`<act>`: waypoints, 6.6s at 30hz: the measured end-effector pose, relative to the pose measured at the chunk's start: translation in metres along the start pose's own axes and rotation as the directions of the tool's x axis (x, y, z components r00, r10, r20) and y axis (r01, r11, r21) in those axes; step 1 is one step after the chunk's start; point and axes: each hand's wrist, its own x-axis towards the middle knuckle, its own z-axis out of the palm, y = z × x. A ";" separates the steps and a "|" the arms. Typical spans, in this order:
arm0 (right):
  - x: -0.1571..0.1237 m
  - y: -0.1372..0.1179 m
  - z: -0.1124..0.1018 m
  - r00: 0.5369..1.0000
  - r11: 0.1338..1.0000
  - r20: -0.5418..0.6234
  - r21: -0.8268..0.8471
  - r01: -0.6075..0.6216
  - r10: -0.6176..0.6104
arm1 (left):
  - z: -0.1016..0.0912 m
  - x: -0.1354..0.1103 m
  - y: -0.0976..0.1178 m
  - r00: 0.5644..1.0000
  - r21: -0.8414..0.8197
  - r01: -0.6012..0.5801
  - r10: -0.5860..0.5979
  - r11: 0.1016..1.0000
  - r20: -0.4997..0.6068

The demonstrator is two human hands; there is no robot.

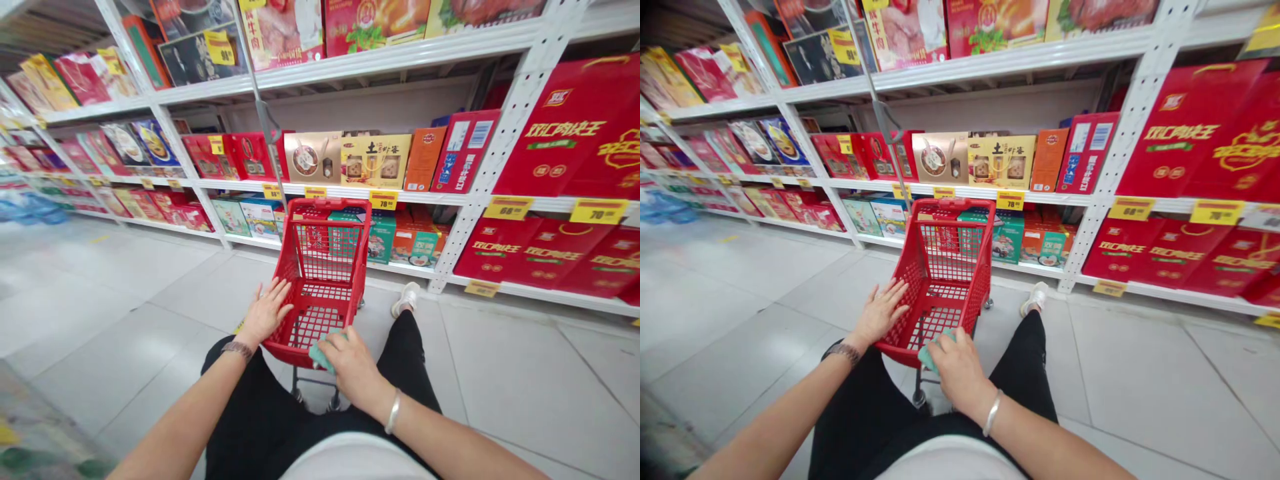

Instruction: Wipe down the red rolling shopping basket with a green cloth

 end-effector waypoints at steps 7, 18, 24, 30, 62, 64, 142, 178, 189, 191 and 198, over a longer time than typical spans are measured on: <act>0.024 -0.006 -0.006 0.991 0.994 0.097 -0.039 0.100 -0.096 | 0.010 -0.030 0.043 0.948 0.076 0.313 -0.316 0.947 0.025; 0.083 0.188 -0.064 0.978 0.943 -0.141 -0.277 -0.185 0.151 | 0.006 -0.031 0.043 0.972 0.047 0.193 -0.198 0.980 0.126; 0.095 0.205 -0.068 0.938 0.928 -0.299 -0.269 -0.259 0.175 | 0.001 -0.022 0.024 0.959 0.034 0.216 -0.219 0.976 0.181; 0.067 0.133 -0.020 0.969 0.992 -0.248 -0.118 -0.050 0.019 | -0.009 -0.006 0.018 0.837 0.107 0.511 -0.522 0.853 0.166; 0.051 0.172 -0.131 0.947 0.877 -0.286 -0.406 -0.259 0.147 | -0.006 -0.036 -0.034 0.868 -0.022 0.416 -0.389 0.909 0.307; 0.052 0.147 -0.111 0.966 0.906 -0.235 -0.378 -0.190 0.105 | -0.005 -0.035 -0.038 0.872 -0.025 0.407 -0.380 0.913 0.308; 0.120 0.195 -0.143 0.916 0.960 -0.318 -0.060 -0.275 0.243 | -0.054 0.039 0.103 0.989 -0.535 0.121 -0.053 0.836 0.140; 0.150 0.108 -0.124 0.947 0.928 -0.169 -0.214 -0.305 0.272 | -0.131 -0.015 0.052 0.963 -0.074 0.244 -0.250 0.967 -0.100; 0.103 0.043 -0.098 0.907 0.989 -0.420 -0.116 -0.091 0.034 | -0.140 -0.030 -0.014 0.898 -0.212 0.427 -0.440 0.879 -0.014; 0.089 0.030 -0.094 0.882 0.996 -0.470 -0.087 0.004 -0.044 | -0.143 -0.031 -0.028 0.884 -0.226 0.461 -0.467 0.858 0.029; 0.050 0.029 -0.100 0.836 0.998 -0.546 -0.028 0.052 -0.059 | -0.145 -0.028 -0.050 0.865 -0.278 0.496 -0.495 0.823 0.079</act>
